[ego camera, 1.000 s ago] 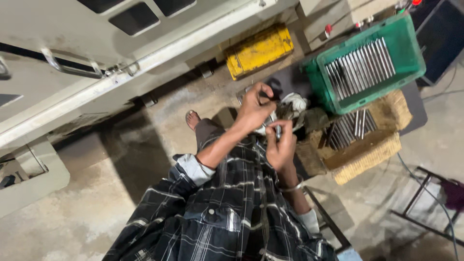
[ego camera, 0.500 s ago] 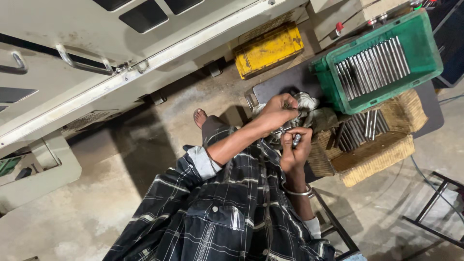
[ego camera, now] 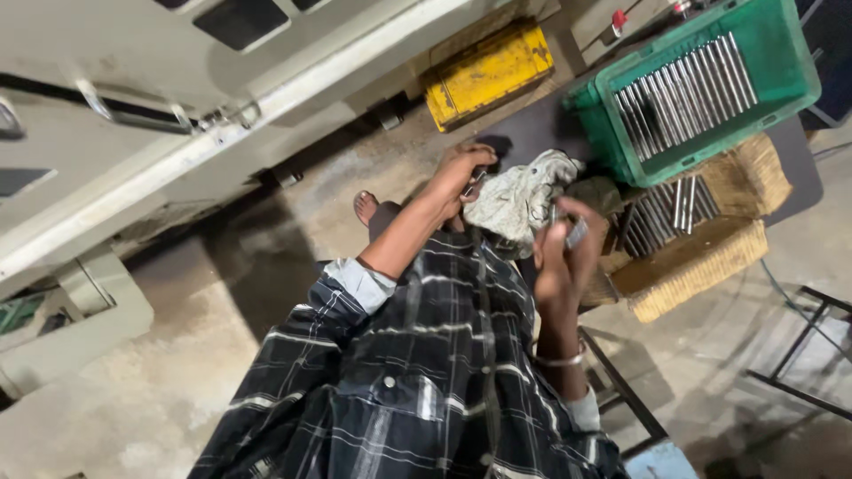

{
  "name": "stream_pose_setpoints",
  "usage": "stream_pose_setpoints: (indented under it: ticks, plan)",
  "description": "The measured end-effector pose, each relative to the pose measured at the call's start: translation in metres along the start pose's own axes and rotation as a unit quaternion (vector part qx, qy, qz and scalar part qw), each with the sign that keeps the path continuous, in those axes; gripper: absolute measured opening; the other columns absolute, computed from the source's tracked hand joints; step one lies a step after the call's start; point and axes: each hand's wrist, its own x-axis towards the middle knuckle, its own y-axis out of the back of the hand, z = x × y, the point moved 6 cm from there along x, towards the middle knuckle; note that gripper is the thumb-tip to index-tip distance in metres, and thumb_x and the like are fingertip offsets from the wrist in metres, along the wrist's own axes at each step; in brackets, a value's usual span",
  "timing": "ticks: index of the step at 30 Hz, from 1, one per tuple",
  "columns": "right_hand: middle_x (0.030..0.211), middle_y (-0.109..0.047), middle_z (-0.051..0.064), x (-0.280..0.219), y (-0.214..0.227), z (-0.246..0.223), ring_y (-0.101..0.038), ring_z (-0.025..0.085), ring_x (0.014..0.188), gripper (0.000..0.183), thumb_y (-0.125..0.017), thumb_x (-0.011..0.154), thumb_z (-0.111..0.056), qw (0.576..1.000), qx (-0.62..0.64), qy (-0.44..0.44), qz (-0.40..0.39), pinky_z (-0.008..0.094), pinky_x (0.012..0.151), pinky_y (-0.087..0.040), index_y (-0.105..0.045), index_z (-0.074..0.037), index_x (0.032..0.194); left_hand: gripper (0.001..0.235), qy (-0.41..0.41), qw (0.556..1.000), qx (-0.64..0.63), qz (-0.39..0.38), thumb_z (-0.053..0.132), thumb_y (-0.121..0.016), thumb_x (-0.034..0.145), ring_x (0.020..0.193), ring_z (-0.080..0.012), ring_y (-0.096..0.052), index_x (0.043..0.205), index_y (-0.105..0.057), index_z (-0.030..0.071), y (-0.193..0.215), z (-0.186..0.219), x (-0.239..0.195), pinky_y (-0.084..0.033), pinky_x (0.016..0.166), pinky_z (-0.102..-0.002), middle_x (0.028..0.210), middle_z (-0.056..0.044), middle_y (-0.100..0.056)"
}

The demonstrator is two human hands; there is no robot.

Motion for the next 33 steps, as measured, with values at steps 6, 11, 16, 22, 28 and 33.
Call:
stream_pose_setpoints:
  ticks: [6, 11, 16, 22, 28, 33]
  plan:
    - [0.077, -0.058, -0.002, 0.023, -0.023, 0.031, -0.044, 0.004, 0.061, 0.045, -0.036, 0.112, -0.031, 0.975, -0.003, -0.202, -0.095, 0.02, 0.056, -0.036, -0.066, -0.002, 0.13, 0.017, 0.093, 0.993, -0.008, -0.078, 0.016, -0.064, 0.091, 0.037, -0.0072, -0.039, 0.096, -0.066, 0.001, -0.027, -0.025, -0.031, -0.021, 0.03, -0.025, 0.067, -0.005, -0.059]
    - [0.087, -0.06, -0.002, 0.012, -0.027, 0.038, -0.052, 0.004, 0.073, 0.016, -0.059, 0.106, -0.014, 0.988, -0.005, -0.134, -0.08, 0.021, 0.062, -0.041, -0.056, -0.003, 0.117, 0.018, 0.087, 0.99, 0.008, -0.108, 0.018, -0.063, 0.093, 0.038, -0.0073, -0.043, 0.093, -0.064, 0.0, -0.035, -0.02, -0.046, -0.025, 0.029, -0.024, 0.066, -0.007, -0.062]
    - [0.091, -0.067, 0.002, 0.011, -0.028, 0.046, -0.062, 0.006, 0.077, 0.013, -0.067, 0.101, -0.006, 0.987, -0.017, -0.134, -0.09, 0.02, 0.063, -0.045, -0.056, -0.005, 0.107, 0.016, 0.084, 0.99, 0.005, -0.114, 0.017, -0.066, 0.092, 0.037, -0.0082, -0.046, 0.098, -0.064, 0.002, -0.035, -0.015, -0.053, -0.026, 0.029, -0.023, 0.064, -0.006, -0.061]
    - [0.089, -0.07, 0.002, 0.006, -0.026, 0.063, -0.065, 0.006, 0.076, 0.014, -0.069, 0.098, -0.003, 0.984, -0.034, -0.145, -0.098, 0.02, 0.062, -0.047, -0.056, -0.005, 0.101, 0.017, 0.058, 0.989, 0.038, -0.132, 0.012, -0.067, 0.091, 0.041, -0.0109, -0.055, 0.103, -0.068, 0.0, -0.044, -0.01, -0.064, -0.031, 0.029, -0.023, 0.07, -0.009, -0.067]
    - [0.087, -0.069, 0.003, 0.006, -0.034, 0.065, -0.065, 0.007, 0.077, 0.016, -0.068, 0.099, 0.0, 0.988, -0.007, -0.11, -0.109, 0.022, 0.067, -0.049, -0.053, -0.005, 0.098, 0.017, 0.01, 0.988, 0.08, -0.134, 0.012, -0.067, 0.089, 0.042, -0.0116, -0.056, 0.103, -0.069, 0.001, -0.044, -0.008, -0.071, -0.034, 0.03, -0.024, 0.073, -0.008, -0.068]
    - [0.088, -0.067, 0.004, -0.001, -0.029, 0.048, -0.063, 0.008, 0.078, 0.018, -0.067, 0.099, 0.001, 0.993, -0.02, -0.055, -0.101, 0.023, 0.072, -0.051, -0.05, -0.003, 0.1, 0.021, -0.059, 0.985, 0.084, -0.137, 0.009, -0.073, 0.088, 0.074, -0.0178, -0.072, 0.106, -0.066, 0.001, -0.048, -0.006, -0.061, -0.057, 0.063, -0.03, 0.092, -0.01, -0.071]
